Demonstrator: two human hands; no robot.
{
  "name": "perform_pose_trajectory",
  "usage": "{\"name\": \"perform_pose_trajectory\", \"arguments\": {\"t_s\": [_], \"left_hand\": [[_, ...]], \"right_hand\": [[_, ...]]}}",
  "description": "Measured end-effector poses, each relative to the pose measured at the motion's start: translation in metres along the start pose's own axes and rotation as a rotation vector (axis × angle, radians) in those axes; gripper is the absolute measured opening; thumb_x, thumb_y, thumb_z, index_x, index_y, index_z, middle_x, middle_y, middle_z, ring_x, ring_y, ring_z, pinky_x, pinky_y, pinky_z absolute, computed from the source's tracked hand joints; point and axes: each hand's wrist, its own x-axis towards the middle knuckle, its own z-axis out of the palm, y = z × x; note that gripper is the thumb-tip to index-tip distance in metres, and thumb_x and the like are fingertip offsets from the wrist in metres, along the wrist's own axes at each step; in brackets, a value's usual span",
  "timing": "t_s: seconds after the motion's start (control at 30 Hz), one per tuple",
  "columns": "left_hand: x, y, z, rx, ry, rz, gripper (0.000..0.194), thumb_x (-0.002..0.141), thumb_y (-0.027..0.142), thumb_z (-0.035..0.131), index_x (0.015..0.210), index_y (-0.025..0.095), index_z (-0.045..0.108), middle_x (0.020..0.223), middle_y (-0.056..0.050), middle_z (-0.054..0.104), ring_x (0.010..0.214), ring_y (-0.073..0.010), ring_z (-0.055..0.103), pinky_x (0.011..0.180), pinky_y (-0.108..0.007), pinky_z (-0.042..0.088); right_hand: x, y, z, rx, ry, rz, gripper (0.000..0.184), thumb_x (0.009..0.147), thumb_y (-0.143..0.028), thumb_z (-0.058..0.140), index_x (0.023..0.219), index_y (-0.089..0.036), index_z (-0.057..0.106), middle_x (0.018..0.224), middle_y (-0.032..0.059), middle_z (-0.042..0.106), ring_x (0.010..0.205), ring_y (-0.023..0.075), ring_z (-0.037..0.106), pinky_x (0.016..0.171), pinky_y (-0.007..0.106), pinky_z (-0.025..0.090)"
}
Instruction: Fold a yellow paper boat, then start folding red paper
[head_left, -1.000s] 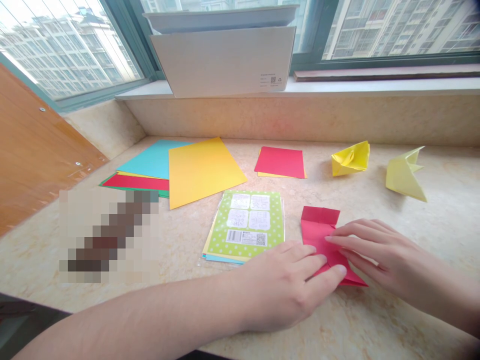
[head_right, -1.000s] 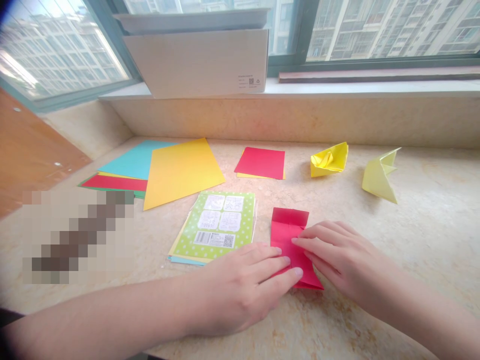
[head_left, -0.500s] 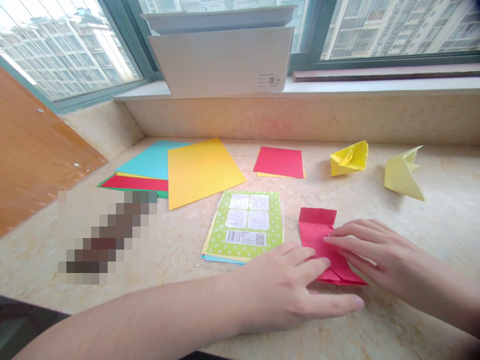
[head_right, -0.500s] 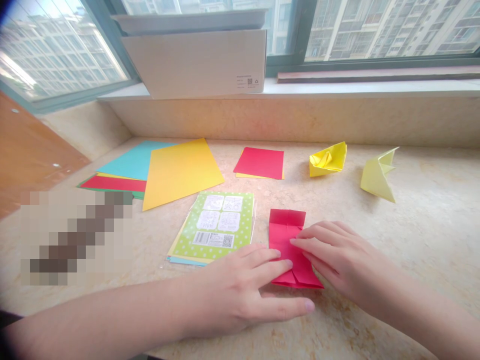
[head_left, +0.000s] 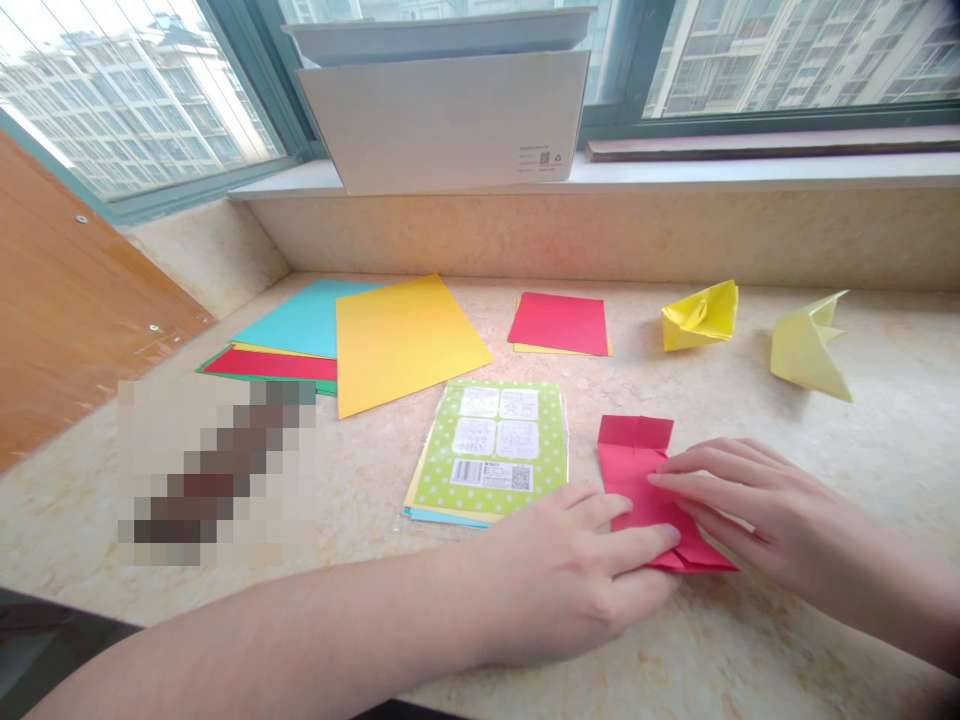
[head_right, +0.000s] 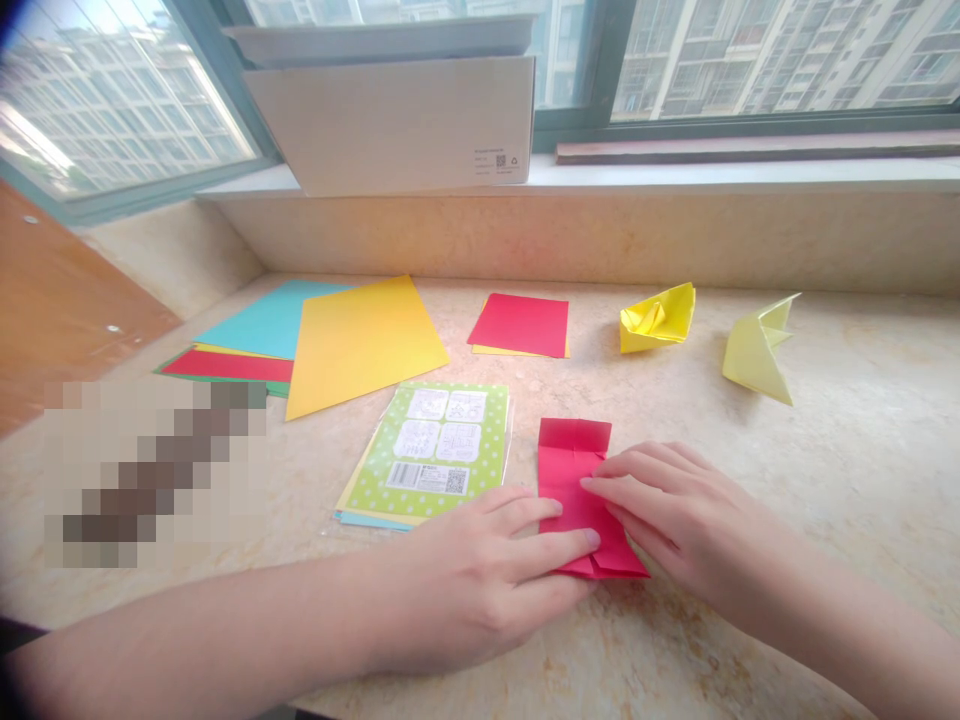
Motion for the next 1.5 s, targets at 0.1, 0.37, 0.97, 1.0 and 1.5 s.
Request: {"name": "perform_pose_trajectory", "arguments": {"t_s": [0.1,0.37,0.97,1.0,1.5], "left_hand": [[-0.0008,0.0004,0.0001,0.002,-0.004,0.015,0.028,0.104,0.014,0.044,0.117,0.013,0.068,0.135,-0.009,0.063,0.117,-0.026,0.059,0.101,-0.04,0.049],[-0.0001,-0.0003,0.0,0.007,-0.002,0.019,0.028,0.104,0.015,0.045,0.118,0.012,0.068,0.135,-0.009,0.063,0.118,-0.0271,0.059,0.1,-0.041,0.049],[0.001,0.0028,0.0004,-0.006,0.039,-0.03,0.034,0.105,0.012,0.042,0.134,0.004,0.058,0.128,-0.015,0.067,0.12,-0.0234,0.062,0.104,-0.037,0.049],[0.0011,0.003,0.0001,-0.012,0.038,-0.034,0.035,0.105,0.012,0.042,0.135,0.003,0.057,0.127,-0.016,0.067,0.119,-0.0231,0.062,0.104,-0.036,0.05],[0.0008,0.0049,-0.0017,-0.016,0.052,-0.118,0.033,0.104,0.013,0.04,0.132,0.004,0.057,0.146,-0.019,0.055,0.111,-0.0236,0.066,0.098,-0.035,0.054]], "right_hand": [[-0.0002,-0.0002,0.0005,-0.005,0.0,-0.007,0.025,0.101,-0.026,0.055,0.123,-0.028,0.068,0.112,0.0048,0.074,0.103,0.0229,0.067,0.087,0.039,0.054],[-0.0011,0.0002,-0.0003,-0.016,0.004,-0.011,0.025,0.101,-0.026,0.055,0.123,-0.028,0.068,0.112,0.0048,0.074,0.103,0.0228,0.067,0.087,0.039,0.054],[-0.0006,0.0004,0.001,0.008,-0.008,-0.025,0.034,0.095,-0.013,0.058,0.125,-0.028,0.065,0.113,0.0036,0.074,0.103,0.0226,0.066,0.088,0.04,0.053],[-0.0007,0.0003,0.001,0.011,-0.003,-0.025,0.036,0.094,-0.012,0.058,0.125,-0.028,0.065,0.112,0.0034,0.074,0.102,0.0226,0.066,0.088,0.039,0.053],[0.0012,-0.0038,-0.0022,0.046,0.064,-0.006,0.037,0.099,-0.016,0.05,0.133,-0.029,0.06,0.106,0.0035,0.075,0.095,0.0213,0.069,0.082,0.038,0.055]]}}
